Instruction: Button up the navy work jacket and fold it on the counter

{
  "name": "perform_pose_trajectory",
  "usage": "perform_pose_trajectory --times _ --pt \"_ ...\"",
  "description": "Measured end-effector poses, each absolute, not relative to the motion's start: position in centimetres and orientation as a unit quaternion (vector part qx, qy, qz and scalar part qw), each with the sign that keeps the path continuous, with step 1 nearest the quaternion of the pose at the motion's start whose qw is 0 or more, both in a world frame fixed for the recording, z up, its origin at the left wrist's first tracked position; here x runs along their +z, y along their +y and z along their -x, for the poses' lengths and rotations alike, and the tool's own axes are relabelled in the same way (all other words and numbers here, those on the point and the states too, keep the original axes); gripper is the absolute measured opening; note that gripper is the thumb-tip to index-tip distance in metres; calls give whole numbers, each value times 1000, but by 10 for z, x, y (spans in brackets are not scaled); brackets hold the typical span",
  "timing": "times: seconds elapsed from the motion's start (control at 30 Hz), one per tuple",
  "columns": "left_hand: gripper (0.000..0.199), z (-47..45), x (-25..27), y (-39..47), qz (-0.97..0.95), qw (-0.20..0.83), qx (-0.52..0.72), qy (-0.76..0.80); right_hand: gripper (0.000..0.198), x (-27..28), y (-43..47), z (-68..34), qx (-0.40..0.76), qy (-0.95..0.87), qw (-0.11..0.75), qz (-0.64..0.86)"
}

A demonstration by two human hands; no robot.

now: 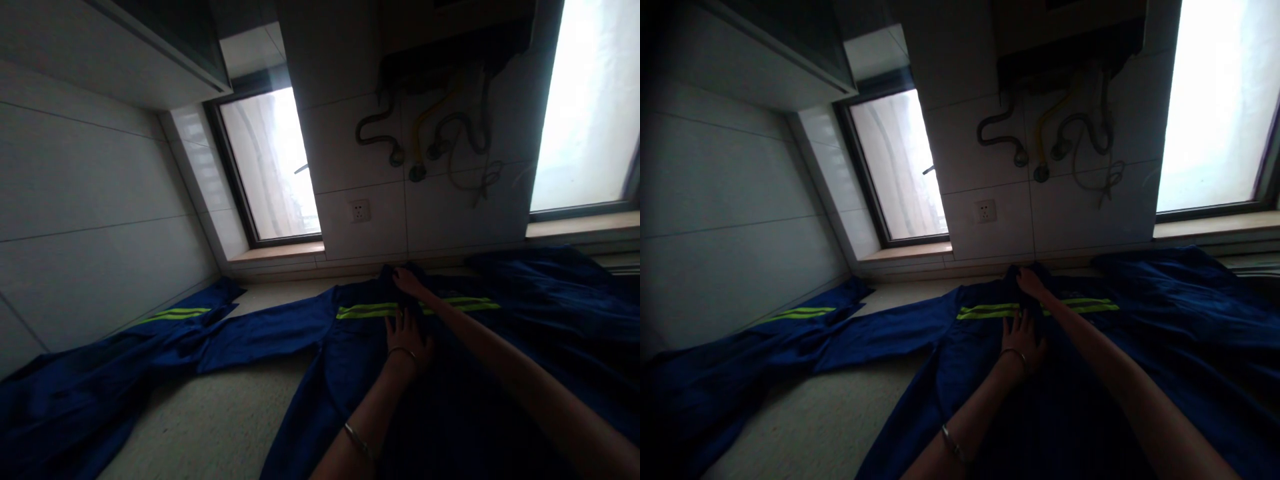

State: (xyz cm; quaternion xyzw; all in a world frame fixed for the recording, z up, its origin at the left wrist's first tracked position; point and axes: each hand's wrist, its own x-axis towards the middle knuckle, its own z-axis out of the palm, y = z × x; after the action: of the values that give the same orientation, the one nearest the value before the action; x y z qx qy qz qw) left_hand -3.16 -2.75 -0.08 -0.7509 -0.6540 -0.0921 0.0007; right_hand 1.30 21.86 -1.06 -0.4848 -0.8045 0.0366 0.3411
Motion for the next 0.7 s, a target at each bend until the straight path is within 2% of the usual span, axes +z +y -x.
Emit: perform_pose_trajectory --times 0.17,0.33,0.5,0.7 --pt "77 37 1 -25 757 -54 -78 -646 44 -16 196 -30 53 -801 412 432" --pt "79 40 4 -24 764 -60 -67 -639 38 24 180 -99 43 -756 489 433" --pt "77 39 6 -25 764 -42 -61 -642 24 38 130 -184 60 -800 452 390" --pt "77 39 4 -22 754 -33 -64 -653 35 -1 59 -243 96 -864 345 355"
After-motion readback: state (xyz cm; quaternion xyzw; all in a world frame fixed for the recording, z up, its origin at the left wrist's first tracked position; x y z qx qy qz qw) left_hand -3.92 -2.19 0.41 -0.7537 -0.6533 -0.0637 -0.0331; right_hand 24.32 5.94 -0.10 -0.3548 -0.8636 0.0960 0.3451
